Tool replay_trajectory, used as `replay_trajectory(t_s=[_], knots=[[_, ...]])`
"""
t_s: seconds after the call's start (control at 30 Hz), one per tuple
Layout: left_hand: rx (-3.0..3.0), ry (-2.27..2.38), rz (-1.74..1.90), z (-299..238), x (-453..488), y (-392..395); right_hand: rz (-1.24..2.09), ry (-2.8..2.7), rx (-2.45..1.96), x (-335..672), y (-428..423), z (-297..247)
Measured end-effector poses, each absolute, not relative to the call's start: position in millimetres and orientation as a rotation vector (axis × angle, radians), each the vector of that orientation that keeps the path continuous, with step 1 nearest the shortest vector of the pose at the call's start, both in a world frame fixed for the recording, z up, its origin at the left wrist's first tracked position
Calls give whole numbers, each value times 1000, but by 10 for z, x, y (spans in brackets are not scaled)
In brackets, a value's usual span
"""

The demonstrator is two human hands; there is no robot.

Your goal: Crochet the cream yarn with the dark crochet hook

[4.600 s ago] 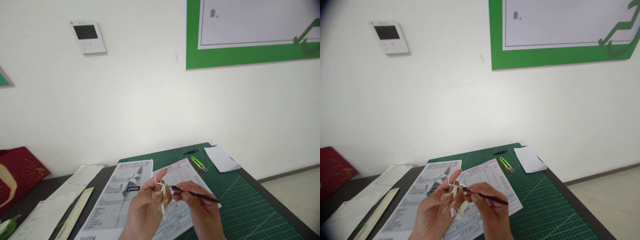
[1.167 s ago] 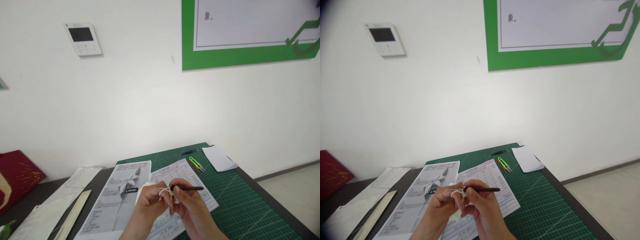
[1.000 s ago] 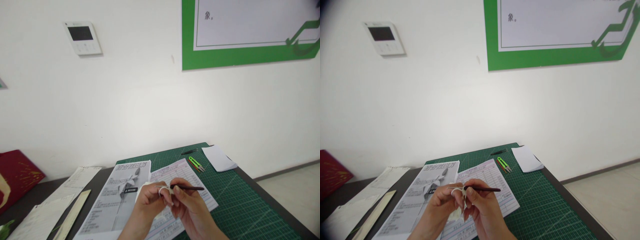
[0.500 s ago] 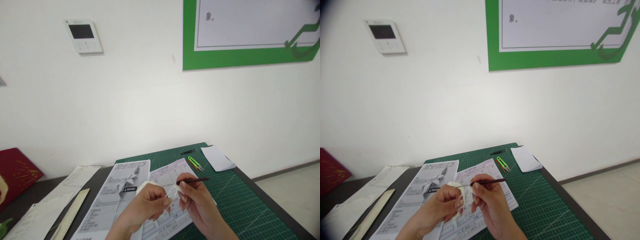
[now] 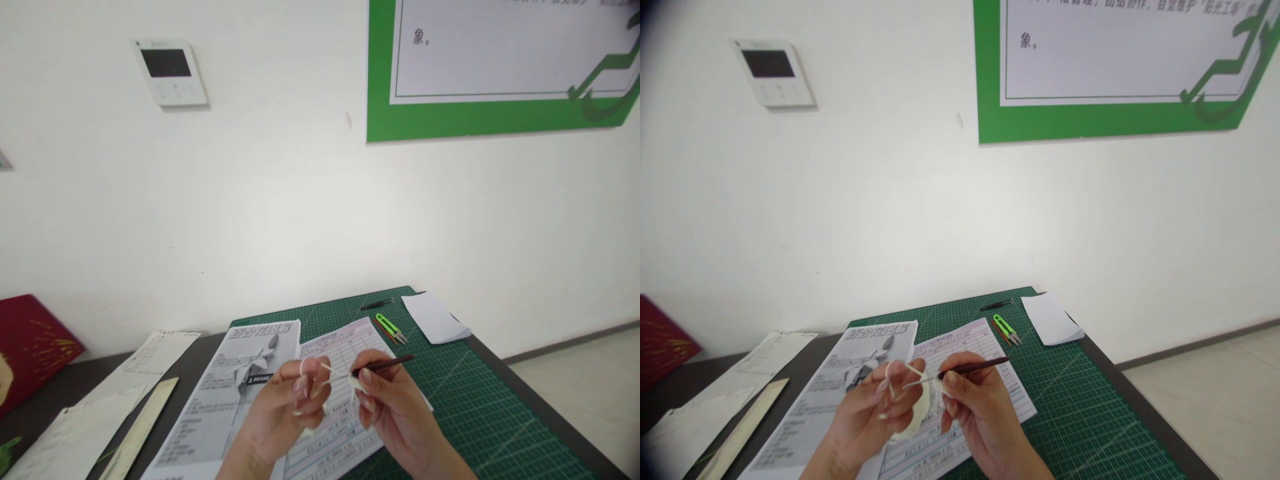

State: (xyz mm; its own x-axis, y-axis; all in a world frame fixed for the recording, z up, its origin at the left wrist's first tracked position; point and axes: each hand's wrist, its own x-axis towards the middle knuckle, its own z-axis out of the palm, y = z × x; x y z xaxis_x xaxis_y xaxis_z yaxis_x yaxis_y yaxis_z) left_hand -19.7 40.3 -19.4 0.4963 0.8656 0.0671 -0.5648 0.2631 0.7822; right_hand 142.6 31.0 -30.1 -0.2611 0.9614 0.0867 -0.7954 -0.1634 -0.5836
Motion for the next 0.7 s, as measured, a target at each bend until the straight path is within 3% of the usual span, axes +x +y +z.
replay_trajectory(t_s=[0.43, 0.7], knots=[[1701, 978, 1092, -235, -91, 258, 1616, -785, -475, 1445, 290, -276], [1324, 713, 1074, -212, 30, 274, 1618, -803, -494, 1450, 309, -286]])
